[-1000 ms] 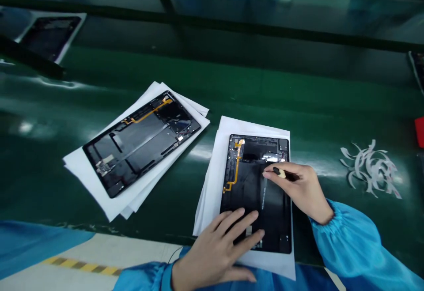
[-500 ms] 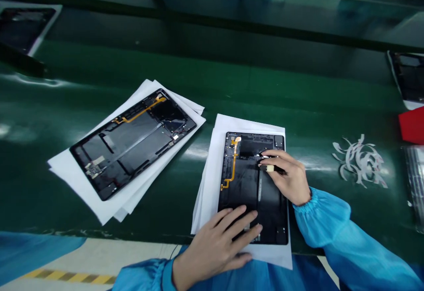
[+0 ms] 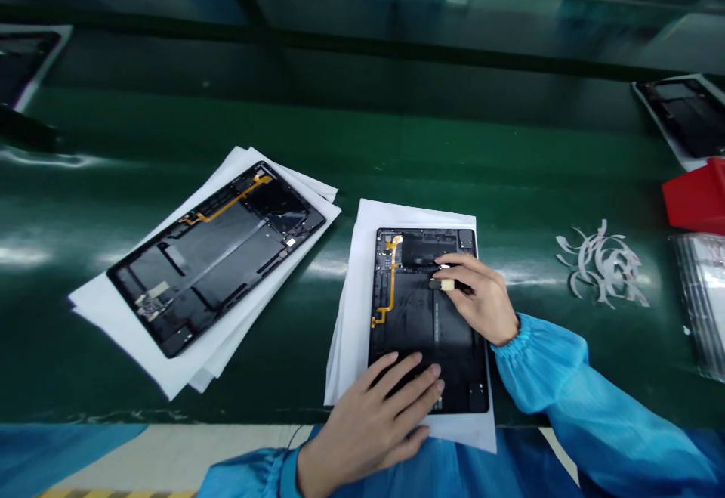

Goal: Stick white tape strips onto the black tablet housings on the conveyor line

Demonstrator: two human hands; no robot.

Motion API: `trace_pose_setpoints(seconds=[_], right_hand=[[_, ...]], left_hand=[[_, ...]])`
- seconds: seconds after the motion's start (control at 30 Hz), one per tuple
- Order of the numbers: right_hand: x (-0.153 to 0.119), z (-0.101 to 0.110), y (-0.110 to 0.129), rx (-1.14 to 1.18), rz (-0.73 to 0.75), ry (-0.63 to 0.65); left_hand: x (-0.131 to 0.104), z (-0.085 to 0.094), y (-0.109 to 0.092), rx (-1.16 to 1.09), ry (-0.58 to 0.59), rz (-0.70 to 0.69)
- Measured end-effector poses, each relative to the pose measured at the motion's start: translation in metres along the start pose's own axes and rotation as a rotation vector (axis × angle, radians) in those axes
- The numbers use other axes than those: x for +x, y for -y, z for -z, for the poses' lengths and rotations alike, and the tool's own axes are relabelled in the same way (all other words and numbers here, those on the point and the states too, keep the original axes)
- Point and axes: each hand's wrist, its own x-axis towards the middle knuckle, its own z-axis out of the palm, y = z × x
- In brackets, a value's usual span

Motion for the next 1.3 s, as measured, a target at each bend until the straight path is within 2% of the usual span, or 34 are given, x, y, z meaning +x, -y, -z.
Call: trace_pose_setpoints(seconds=[0.17,0.47,0.83,1.3], right_hand=[[0.0002,-0.0008,0.0005,-0.003,0.002,-0.010],[0.0005,-0.0003,0.0008,-0.004,-0.018,-0.009],[0.0013,0.0002,0.0037,-0.007,-0.096,0.019],[-0.0009,-0.0016,0.0028,-0.028,-0.096,0.017]], left_hand=[[-0.0004,-0.0024,-0.0009,-0.019,-0.015,-0.001],[0.0002,-0.0025,0.0004,0.021,0.069,0.015],[0.0016,0.0000,0.0013,0.030,0.064,0.010],[0.0006,-0.0030,0.0005,0.011,0.046,0.010]])
